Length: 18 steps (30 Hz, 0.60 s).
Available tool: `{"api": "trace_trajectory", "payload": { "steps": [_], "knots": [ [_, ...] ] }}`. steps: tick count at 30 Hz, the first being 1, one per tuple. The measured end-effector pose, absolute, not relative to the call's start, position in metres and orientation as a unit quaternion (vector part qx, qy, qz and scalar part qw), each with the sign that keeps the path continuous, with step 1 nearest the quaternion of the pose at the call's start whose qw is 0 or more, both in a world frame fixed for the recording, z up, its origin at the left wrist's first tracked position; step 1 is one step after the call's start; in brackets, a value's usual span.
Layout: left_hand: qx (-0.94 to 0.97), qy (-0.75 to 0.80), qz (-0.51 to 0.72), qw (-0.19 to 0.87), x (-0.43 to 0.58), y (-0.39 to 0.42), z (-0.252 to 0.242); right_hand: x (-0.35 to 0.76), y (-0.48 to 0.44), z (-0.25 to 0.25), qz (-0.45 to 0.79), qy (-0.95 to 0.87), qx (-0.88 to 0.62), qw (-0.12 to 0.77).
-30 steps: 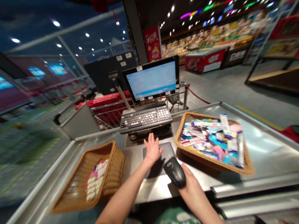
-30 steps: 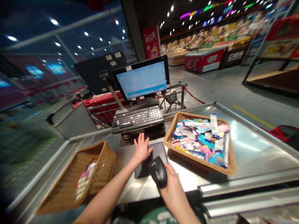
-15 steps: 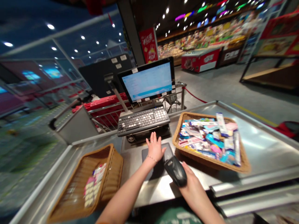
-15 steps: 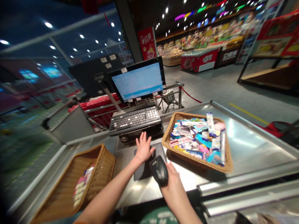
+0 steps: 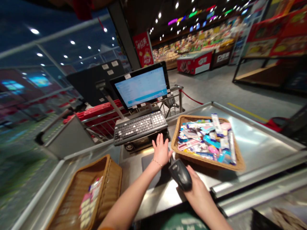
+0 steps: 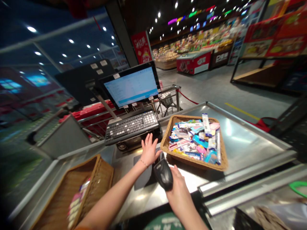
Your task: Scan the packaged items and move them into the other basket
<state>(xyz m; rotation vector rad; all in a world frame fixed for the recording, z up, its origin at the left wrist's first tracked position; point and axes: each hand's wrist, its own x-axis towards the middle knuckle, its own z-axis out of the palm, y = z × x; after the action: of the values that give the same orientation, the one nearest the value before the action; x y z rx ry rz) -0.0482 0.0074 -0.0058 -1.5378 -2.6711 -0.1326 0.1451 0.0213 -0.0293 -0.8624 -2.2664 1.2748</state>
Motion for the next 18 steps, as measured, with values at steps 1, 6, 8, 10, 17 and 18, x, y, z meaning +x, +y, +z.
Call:
{"api": "trace_trajectory", "payload": {
  "steps": [1,6,8,10,17,18],
  "knots": [
    [-0.502,-0.863,-0.044,0.029,-0.047,0.009,-0.005,0.146,0.022,-0.03,0.455,-0.811,-0.307,0.203],
    [-0.523,-0.851,-0.046,0.027,-0.043,0.021,0.0,0.151,0.026,-0.042,0.444,-0.804,-0.327,0.225],
    [-0.532,-0.845,-0.047,0.024,-0.041,0.025,0.001,0.152,0.027,-0.046,0.442,-0.802,-0.33,0.229],
    [-0.542,-0.838,-0.047,0.024,-0.04,0.03,0.002,0.153,0.029,-0.048,0.439,-0.802,-0.332,0.233],
    [-0.58,-0.814,-0.033,0.019,-0.032,0.044,0.006,0.156,0.032,-0.048,0.426,-0.794,-0.352,0.254],
    [-0.586,-0.81,-0.03,0.016,-0.031,0.047,0.007,0.157,0.033,-0.048,0.425,-0.791,-0.356,0.259]
  ]
}}
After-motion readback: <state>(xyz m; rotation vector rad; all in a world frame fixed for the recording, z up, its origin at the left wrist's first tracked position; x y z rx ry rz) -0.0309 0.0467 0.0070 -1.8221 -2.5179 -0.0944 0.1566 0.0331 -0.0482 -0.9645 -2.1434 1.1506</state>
